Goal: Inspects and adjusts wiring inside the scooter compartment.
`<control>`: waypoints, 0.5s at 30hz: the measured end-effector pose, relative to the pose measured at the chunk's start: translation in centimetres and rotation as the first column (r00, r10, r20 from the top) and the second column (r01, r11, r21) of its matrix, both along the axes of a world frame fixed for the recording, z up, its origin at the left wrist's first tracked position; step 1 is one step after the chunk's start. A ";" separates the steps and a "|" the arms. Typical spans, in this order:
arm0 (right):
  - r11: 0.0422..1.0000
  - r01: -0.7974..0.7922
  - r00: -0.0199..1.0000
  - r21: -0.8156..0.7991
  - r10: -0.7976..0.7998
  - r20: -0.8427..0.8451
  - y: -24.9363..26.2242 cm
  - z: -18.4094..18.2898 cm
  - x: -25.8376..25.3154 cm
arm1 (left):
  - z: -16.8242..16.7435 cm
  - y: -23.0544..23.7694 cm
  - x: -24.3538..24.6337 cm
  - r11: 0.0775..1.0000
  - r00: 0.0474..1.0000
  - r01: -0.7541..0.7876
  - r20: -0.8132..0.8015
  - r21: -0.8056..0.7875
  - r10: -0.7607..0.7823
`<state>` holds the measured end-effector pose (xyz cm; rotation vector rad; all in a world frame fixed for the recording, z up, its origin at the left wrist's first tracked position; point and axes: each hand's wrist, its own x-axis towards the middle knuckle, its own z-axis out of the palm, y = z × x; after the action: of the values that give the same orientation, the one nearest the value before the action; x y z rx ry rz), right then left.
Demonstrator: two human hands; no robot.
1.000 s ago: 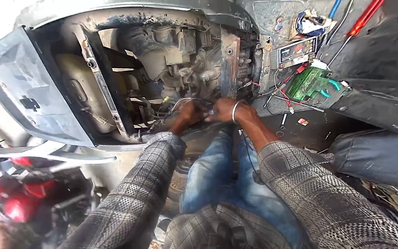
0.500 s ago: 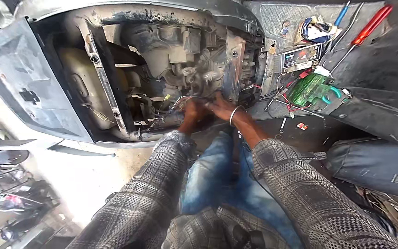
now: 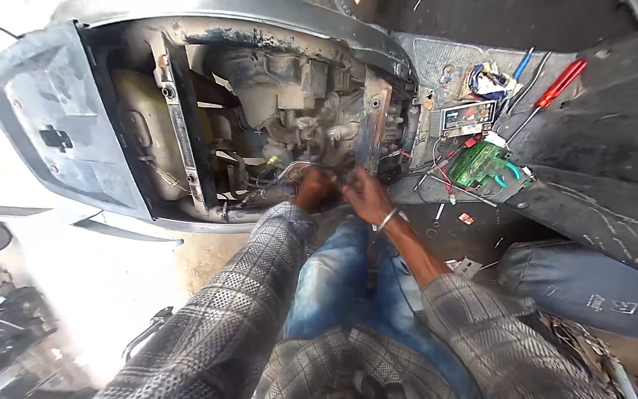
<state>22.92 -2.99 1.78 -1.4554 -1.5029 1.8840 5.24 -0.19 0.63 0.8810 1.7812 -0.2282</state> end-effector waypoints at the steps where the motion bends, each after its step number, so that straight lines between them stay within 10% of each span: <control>1: 0.991 0.131 0.988 -0.028 -0.133 -0.081 -0.7 1.6 0.4 | 0.0 0.0 -0.1 1.000 1.000 -0.023 -0.013 0.003 0.023; 6: 0.940 0.340 0.882 0.000 -0.319 -0.347 -0.8 16.8 7.1 | -2.6 -0.5 -2.2 0.967 0.967 -0.252 0.054 0.031 0.250; 8: 0.906 0.422 0.852 0.015 -0.391 -0.348 -1.2 17.7 10.6 | -1.9 -0.8 -2.2 0.957 0.948 -0.286 0.161 0.045 0.276; 11: 0.773 0.634 0.773 0.012 -0.634 -0.007 -5.6 14.6 15.4 | -0.4 -0.6 -2.0 0.936 0.906 -0.351 0.257 0.013 0.336; 15: 0.782 0.620 0.651 -0.060 -0.471 0.595 -15.4 11.8 19.7 | 1.0 0.0 -1.7 0.977 0.942 -0.212 0.275 0.036 0.194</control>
<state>42.67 -18.41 13.55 -2.4106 -0.8133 1.3568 3.57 -0.21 1.58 0.7288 1.6150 0.0826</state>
